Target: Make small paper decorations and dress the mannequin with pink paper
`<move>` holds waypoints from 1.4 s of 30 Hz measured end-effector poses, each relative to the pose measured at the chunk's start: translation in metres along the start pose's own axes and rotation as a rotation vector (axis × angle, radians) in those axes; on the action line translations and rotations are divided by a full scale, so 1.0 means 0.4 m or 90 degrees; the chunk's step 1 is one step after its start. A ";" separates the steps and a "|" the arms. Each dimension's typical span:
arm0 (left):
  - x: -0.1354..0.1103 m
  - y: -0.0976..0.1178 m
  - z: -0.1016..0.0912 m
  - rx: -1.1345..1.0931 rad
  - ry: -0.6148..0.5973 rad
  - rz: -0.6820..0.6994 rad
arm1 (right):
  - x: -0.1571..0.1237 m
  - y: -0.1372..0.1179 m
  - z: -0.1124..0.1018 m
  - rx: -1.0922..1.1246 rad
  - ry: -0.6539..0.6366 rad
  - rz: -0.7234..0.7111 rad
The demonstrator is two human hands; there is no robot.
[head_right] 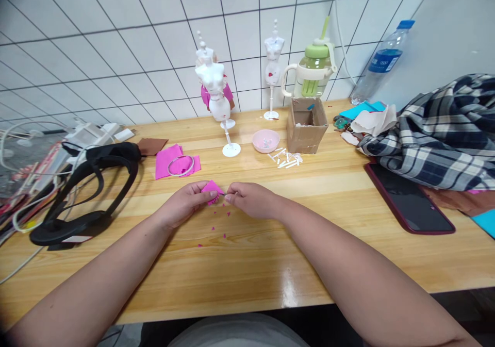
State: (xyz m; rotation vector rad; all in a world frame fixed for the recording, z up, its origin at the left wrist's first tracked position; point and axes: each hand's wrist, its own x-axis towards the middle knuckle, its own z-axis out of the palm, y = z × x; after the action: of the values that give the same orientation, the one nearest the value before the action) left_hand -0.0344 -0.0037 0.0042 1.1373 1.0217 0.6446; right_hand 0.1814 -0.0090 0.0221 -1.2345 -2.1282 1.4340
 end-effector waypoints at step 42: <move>0.004 0.005 0.020 -0.031 0.059 0.034 | 0.026 -0.002 0.049 0.218 0.210 0.042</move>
State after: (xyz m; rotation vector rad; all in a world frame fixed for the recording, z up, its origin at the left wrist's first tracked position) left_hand -0.0264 -0.0050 0.0061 1.1026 1.0515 0.7669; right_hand 0.1624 -0.0132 0.0116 -1.3072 -1.5658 1.4307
